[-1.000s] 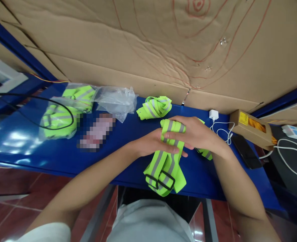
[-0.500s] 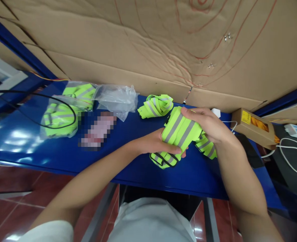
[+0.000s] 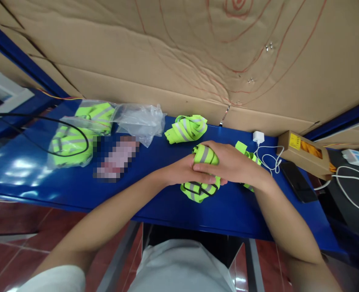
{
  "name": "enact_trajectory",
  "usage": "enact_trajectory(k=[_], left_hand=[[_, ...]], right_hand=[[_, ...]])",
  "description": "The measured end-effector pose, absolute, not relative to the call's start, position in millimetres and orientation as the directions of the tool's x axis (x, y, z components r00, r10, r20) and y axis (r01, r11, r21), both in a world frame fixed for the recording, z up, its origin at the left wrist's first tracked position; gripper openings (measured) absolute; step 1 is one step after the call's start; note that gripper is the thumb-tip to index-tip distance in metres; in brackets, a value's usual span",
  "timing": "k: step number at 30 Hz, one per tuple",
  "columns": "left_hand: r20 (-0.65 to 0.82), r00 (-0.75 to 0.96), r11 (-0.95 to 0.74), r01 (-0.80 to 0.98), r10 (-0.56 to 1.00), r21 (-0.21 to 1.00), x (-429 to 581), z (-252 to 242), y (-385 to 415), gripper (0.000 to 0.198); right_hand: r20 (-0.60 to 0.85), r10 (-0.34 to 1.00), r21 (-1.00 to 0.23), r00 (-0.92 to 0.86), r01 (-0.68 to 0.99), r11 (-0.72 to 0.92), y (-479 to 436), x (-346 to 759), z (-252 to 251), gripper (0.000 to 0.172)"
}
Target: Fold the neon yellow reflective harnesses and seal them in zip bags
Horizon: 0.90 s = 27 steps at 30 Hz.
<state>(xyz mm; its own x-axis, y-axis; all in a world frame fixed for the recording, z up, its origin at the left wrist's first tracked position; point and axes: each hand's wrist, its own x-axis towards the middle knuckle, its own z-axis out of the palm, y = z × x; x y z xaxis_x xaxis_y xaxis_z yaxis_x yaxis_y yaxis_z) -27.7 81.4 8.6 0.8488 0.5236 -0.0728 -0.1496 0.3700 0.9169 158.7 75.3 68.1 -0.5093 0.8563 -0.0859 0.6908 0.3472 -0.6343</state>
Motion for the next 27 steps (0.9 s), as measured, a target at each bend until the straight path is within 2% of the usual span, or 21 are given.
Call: enact_trajectory(k=[3, 5, 7, 10, 12, 14, 17, 20, 24, 27], left_hand=[[-0.103, 0.842, 0.469, -0.190, 0.530, 0.862, -25, 3, 82, 0.037], [-0.106, 0.852, 0.566, -0.243, 0.513, 0.788, -22, -4, 82, 0.040], [-0.068, 0.866, 0.646, -0.315, 0.496, 0.695, -19, -9, 81, 0.046], [-0.006, 0.906, 0.721, -0.334, 0.424, 0.607, -17, -12, 77, 0.060], [-0.017, 0.921, 0.729, -0.298, 0.390, 0.617, -18, -10, 75, 0.058], [-0.072, 0.907, 0.695, -0.264, 0.414, 0.668, -20, -8, 76, 0.046], [-0.130, 0.858, 0.552, -0.197, 0.497, 0.810, -22, -6, 82, 0.033], [-0.077, 0.840, 0.326, -0.122, 0.538, 0.938, -24, -4, 87, 0.031], [0.013, 0.868, 0.135, -0.092, 0.496, 0.987, -27, 4, 81, 0.031], [0.028, 0.872, 0.091, -0.082, 0.488, 0.992, -30, 11, 74, 0.031]], right_hand=[[-0.221, 0.878, -0.712, -0.424, 0.685, 0.151, 79, 154, 59, 0.042], [-0.216, 0.885, -0.730, -0.413, 0.670, 0.134, 83, 156, 55, 0.043], [-0.129, 0.917, -0.724, -0.378, 0.668, 0.173, 86, 159, 55, 0.043], [0.103, 0.951, -0.668, -0.292, 0.688, 0.284, 89, 163, 59, 0.040], [0.227, 0.945, -0.630, -0.236, 0.704, 0.327, 89, 165, 64, 0.040], [0.263, 0.946, -0.632, -0.190, 0.707, 0.318, 88, 167, 69, 0.046], [0.201, 0.965, -0.689, -0.170, 0.676, 0.263, 85, 172, 77, 0.051], [0.036, 0.980, -0.786, -0.197, 0.599, 0.149, 84, 178, 79, 0.054], [-0.237, 0.930, -0.932, -0.281, 0.337, -0.135, 90, 182, 69, 0.056], [-0.311, 0.912, -0.947, -0.269, 0.171, -0.273, 97, 179, 58, 0.048]])
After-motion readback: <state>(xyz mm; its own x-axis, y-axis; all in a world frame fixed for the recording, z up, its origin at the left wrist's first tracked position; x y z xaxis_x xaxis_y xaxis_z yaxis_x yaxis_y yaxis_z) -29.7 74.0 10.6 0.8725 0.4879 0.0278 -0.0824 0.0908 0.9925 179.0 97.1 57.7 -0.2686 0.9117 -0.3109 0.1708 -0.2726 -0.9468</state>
